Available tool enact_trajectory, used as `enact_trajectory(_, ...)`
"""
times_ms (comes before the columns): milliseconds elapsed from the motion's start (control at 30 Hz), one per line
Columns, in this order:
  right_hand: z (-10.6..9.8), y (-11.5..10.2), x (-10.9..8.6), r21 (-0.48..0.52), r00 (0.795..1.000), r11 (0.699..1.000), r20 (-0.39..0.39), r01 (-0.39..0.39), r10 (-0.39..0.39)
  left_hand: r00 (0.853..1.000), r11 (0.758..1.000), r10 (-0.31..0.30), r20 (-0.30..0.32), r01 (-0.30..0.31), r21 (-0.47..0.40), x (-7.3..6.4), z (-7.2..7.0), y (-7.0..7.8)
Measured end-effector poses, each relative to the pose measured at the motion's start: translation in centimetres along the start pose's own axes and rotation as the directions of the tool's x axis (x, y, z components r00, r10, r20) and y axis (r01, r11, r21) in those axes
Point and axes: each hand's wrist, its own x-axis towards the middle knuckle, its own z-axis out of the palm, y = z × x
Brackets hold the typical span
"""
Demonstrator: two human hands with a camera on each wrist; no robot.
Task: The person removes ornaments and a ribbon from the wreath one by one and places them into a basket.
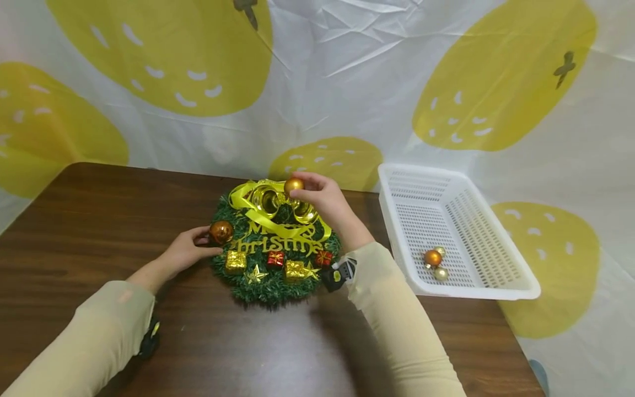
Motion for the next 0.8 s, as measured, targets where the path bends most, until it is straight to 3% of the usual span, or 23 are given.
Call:
enact_trajectory(467,-3.1,-1.1,-1.1,-0.038,0.998,0.999,-0.057,0.006,-0.008,1.0,1.0,0.001,0.012,-0.001,0.004,-0.1,-0.1,-0.1)
enact_trajectory(800,-6.1,-1.2,-1.9,-0.03,0.989,0.997,-0.13,0.068,-0.072,1.0,1.0,-0.003,0.018,0.003,0.011,-0.1,-0.1,0.0)
